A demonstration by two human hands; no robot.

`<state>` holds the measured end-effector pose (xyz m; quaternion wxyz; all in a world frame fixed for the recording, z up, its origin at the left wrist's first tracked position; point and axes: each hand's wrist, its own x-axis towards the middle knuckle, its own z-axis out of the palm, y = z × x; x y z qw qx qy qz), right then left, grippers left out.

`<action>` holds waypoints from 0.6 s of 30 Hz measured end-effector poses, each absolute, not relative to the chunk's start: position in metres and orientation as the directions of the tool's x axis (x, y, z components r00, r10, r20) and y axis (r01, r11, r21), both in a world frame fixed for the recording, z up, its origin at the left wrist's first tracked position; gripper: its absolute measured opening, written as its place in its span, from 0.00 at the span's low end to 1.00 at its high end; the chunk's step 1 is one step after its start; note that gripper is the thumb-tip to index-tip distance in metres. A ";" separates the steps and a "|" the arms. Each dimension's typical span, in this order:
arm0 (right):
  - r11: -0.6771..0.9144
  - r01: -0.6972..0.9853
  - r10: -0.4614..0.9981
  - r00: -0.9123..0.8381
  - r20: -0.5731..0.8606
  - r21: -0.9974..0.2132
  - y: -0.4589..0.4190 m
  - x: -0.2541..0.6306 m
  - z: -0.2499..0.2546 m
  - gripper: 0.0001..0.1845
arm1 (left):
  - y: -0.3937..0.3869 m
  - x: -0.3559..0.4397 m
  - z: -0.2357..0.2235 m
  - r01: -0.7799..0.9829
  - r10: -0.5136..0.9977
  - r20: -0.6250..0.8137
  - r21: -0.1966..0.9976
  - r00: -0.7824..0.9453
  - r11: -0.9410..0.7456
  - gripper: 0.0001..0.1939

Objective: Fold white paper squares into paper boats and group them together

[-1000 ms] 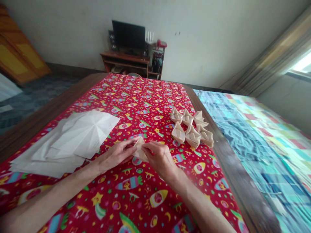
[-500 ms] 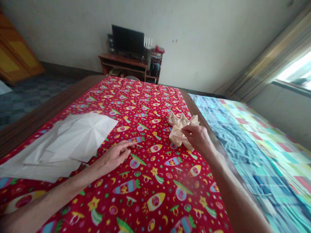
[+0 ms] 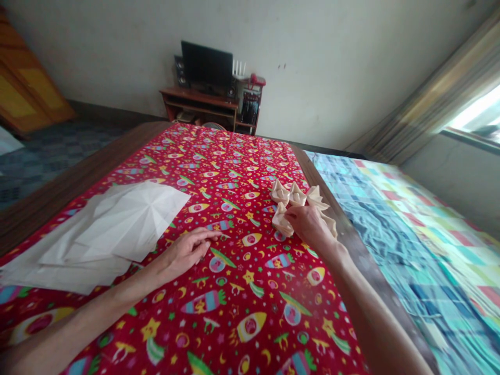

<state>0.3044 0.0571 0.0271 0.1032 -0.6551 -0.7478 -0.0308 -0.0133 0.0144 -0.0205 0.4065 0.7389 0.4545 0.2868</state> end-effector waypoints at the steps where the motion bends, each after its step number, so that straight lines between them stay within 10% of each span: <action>1: 0.139 0.987 0.976 -0.124 0.182 -0.076 0.058 0.304 0.026 0.13 | 0.014 -0.013 -0.019 0.443 0.906 0.050 0.860 0.421 -0.254 0.19; 12: 0.185 0.983 0.974 -0.184 0.131 0.001 0.064 0.303 0.024 0.15 | 0.015 -0.014 -0.022 0.470 0.900 0.095 0.827 0.425 -0.309 0.18; 18: 0.250 0.966 0.848 -0.187 0.496 -0.062 0.041 0.291 0.037 0.15 | 0.012 -0.018 -0.014 0.462 0.888 0.126 0.816 0.442 -0.346 0.19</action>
